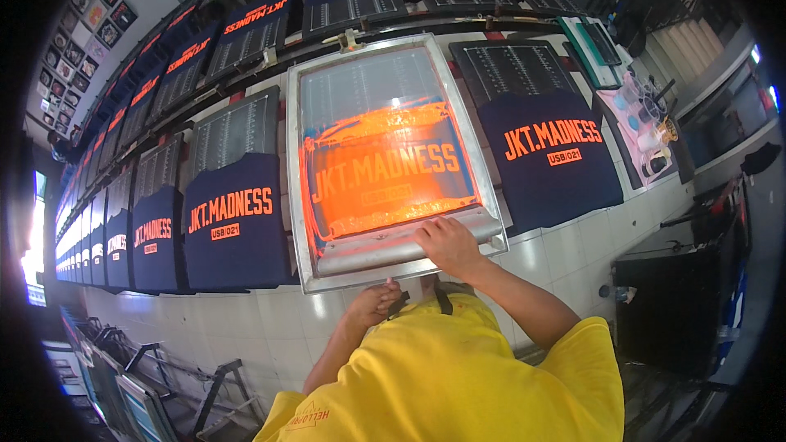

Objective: The person applies orange ink to navy blue t-shirts using a screen-printing frame and a squeegee, then uses a small tool to touch up the designs on the shirts.

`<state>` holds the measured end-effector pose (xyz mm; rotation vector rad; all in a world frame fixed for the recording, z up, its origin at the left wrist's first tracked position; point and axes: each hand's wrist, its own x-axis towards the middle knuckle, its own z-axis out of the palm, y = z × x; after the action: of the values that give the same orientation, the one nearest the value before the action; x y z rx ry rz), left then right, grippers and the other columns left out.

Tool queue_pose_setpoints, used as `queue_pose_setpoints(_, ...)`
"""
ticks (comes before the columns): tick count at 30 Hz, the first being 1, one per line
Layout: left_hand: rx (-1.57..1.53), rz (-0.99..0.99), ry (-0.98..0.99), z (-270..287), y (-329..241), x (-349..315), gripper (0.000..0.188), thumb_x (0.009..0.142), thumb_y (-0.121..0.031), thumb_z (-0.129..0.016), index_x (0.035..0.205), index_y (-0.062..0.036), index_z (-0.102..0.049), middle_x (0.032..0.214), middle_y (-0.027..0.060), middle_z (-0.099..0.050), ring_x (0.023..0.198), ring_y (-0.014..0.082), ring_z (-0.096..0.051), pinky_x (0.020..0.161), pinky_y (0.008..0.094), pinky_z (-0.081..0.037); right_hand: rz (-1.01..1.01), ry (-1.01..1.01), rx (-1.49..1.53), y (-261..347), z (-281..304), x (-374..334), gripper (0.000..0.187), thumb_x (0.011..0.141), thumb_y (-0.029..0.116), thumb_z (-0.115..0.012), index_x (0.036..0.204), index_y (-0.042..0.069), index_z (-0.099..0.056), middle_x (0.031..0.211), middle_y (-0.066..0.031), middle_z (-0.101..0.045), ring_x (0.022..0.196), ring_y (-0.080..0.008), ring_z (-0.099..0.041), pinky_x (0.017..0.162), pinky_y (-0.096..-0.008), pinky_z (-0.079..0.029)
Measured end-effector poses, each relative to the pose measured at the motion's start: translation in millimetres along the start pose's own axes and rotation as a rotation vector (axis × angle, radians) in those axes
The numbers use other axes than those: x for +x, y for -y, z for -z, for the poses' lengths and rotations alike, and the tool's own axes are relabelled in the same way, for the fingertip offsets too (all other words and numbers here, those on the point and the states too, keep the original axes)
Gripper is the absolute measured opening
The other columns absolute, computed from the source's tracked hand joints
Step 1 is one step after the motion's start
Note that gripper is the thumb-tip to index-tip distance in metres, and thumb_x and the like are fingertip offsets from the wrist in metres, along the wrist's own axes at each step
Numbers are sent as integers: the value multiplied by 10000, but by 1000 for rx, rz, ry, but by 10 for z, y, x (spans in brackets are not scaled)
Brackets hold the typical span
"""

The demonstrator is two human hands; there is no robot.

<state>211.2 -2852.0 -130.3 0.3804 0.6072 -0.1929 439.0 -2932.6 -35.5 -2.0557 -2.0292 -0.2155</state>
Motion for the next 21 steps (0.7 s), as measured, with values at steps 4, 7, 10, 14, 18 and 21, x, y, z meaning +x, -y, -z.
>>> queue_pose_setpoints(4,331,-250,-89,192,243,61,183,1027,-190,-448,1012,-45,-558,670,-32,-447,521,94,-386,494,230,-327,-8,17,11,19,25,45,107,723,77,-597,826,76,-566,811,-63,-559,770,-246,-601,688,-367,-507)
queue_pose_setpoints(7,977,-403,-279,-459,-143,-484,259,978,-235,-541,1143,-40,-586,767,40,-561,651,164,-526,568,256,-396,-29,35,16,-15,32,37,122,714,72,-605,832,69,-577,818,-73,-587,777,-254,-618,693,-374,-513)
queue_pose_setpoints(10,1529,-1050,-463,-619,-520,-910,360,849,-290,-686,1118,-58,-629,908,101,-605,808,222,-592,710,313,-448,-18,47,32,-46,25,44,182,715,84,-624,892,57,-592,817,-83,-616,781,-263,-638,695,-375,-522)
queue_pose_setpoints(14,2046,-954,-693,-868,-1022,-1069,410,690,-195,-735,1065,-50,-651,1051,129,-592,953,278,-585,843,416,-412,-84,142,40,2,155,147,307,734,109,-642,1029,41,-591,786,-84,-629,773,-272,-657,696,-366,-533)
queue_pose_setpoints(18,2207,-572,-744,-610,-1157,-857,407,649,-82,-689,1049,-28,-637,1096,119,-599,1070,289,-575,911,440,-391,-65,194,111,-63,277,104,436,695,88,-711,1109,43,-582,982,-111,-625,919,-262,-639,754,-375,-528)
queue_pose_setpoints(21,2203,-650,-761,-378,-1083,-774,392,642,-27,-669,1031,-16,-624,1121,126,-601,1105,294,-580,951,438,-418,-112,237,30,-265,439,-85,433,661,72,-739,1069,41,-599,1032,-110,-598,1014,-275,-593,835,-407,-502)
